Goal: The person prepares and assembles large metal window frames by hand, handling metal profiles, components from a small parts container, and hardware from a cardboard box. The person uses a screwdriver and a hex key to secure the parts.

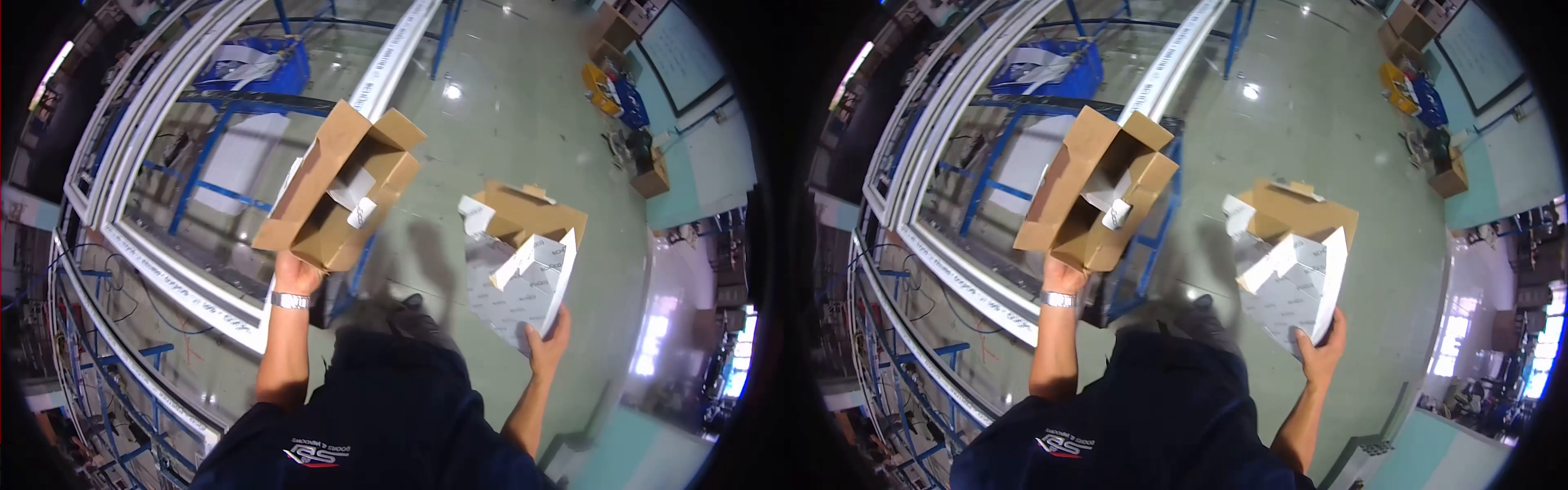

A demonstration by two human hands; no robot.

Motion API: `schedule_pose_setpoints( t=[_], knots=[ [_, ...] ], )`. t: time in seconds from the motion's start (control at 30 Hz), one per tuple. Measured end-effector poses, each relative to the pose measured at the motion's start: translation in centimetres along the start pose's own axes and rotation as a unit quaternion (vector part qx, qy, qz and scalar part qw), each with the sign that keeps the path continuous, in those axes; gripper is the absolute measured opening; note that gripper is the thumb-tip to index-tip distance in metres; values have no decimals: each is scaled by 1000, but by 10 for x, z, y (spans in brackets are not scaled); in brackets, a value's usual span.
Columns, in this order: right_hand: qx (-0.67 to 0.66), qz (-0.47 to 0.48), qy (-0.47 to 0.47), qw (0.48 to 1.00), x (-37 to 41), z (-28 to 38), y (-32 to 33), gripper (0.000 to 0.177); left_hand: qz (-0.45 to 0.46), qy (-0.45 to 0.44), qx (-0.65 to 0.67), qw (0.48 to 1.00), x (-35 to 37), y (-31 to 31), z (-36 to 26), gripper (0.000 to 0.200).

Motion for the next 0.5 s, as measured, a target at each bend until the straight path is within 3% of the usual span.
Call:
schedule_pose_setpoints(
  t=[0.13, 0.27, 0.5],
  knots=[
    [18, -27, 58, 998, -41, -4, 15, 82, 6, 1, -45, 999, -49, -33, 44, 45],
    [29, -72, 100, 992, -61, -2, 18, 81, 6, 60, -48, 997, -88, -71, 85, 59],
    [-2, -136, 76, 988, -111, -30, 36, 85, -6, 25, -58, 998, -162, -99, 134, 46]
  ],
)
Point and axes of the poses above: each hand's wrist, its own x-axis away from the middle knuckle, its own y-axis out of the back of the hand, z = x × y, the point moved 9 cm from there along -x, towards the middle knuckle, and after that the axes turned 9 degrees about x, right-handed, at the moved point
